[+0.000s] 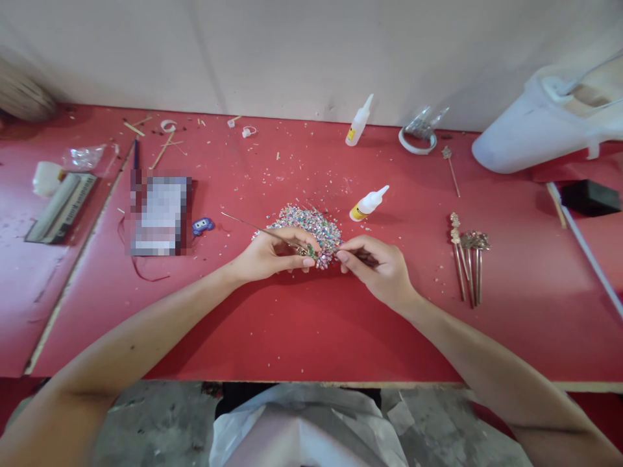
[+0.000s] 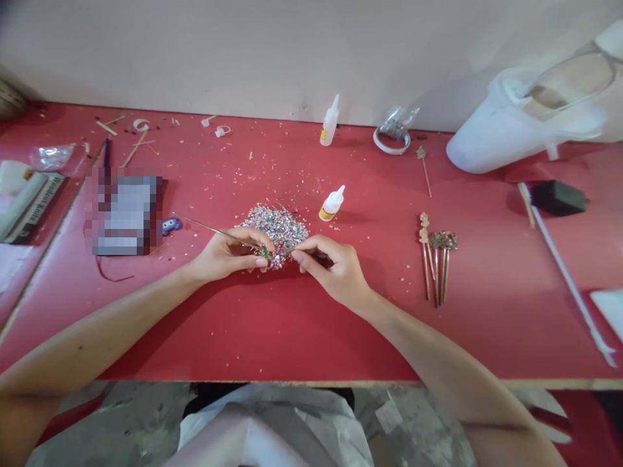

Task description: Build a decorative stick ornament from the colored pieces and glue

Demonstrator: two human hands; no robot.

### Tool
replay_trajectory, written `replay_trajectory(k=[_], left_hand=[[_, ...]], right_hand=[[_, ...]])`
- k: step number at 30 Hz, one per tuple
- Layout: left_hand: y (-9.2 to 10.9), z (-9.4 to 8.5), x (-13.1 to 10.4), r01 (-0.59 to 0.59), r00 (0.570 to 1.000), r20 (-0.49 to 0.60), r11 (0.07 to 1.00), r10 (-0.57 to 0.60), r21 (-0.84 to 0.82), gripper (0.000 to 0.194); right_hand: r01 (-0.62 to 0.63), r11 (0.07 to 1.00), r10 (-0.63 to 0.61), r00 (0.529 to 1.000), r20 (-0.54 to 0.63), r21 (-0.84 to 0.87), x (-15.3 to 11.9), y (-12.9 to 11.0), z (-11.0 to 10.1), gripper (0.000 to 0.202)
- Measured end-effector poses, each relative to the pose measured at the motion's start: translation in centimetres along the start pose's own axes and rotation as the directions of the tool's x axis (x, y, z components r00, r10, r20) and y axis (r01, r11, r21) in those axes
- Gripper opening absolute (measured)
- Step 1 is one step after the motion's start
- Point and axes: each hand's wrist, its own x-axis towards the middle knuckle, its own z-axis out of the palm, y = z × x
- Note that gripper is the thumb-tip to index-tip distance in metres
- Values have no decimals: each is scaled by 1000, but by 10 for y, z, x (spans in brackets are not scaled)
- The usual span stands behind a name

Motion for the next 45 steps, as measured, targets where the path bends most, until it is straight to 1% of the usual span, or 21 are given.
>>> replay_trajectory(k=[5,13,16,19,20,22,24,26,27,28,30,32,34,36,40,42,45], left_hand=[[0,-1,-1,-26,999,32,999,27,-43,19],[0,-3,-2,-9,999,34,998,12,-66,21],[-1,-3,-3,6,999,48,994,0,-107,22],[-1,-3,-2,15,999,46,994,-10,-112,22],[-1,-2,-2,17,999,35,994,-13,-103,22],[0,-1,-1,27,1000,8,996,-26,-84,22],[0,0,0,39,999,-16,997,-40,-71,23],[0,1,1,34,999,-34,997,-36,-63,24],[0,2,1,26,999,-45,998,-29,-61,23],[-1,2,1,16,998,-56,998,-19,-61,23],[-2,2,1,0,998,-68,998,-5,-68,22],[-3,2,1,1,998,-62,997,-6,-77,24],[-3,2,1,5,999,-53,997,-9,-74,25],[-3,2,0,-1,998,-55,998,-2,-62,25],[-5,2,-1,-29,996,-80,1000,29,-2,27],[-7,3,-1,-44,993,-108,996,52,73,26],[-6,2,-1,-65,989,-115,968,95,242,15]], right_hand=[[-31,998,30,999,32,46,0,-1,0,15],[-90,986,82,995,65,141,0,-2,1,18],[-143,980,135,989,66,139,2,1,3,21],[-187,973,184,982,36,139,4,5,2,23],[-182,973,183,983,11,143,3,5,2,24],[-149,980,150,989,3,132,2,4,2,25],[-106,987,97,993,70,123,0,0,6,28],[-55,989,40,993,111,138,-3,-2,14,46],[-51,990,36,993,115,132,-4,-2,18,52],[-45,992,31,993,115,118,-5,-2,22,53],[-4,998,-2,996,85,66,-6,-2,28,45],[56,998,-56,997,47,12,-7,-1,31,41],[85,996,-84,996,37,-18,-6,-1,32,39],[84,997,-83,995,49,-2,-5,-2,31,38],[45,995,-53,994,91,87,-2,-5,27,34],[13,989,-30,993,113,148,-1,-6,23,33],[-32,964,5,995,103,263,-1,-6,18,34]])
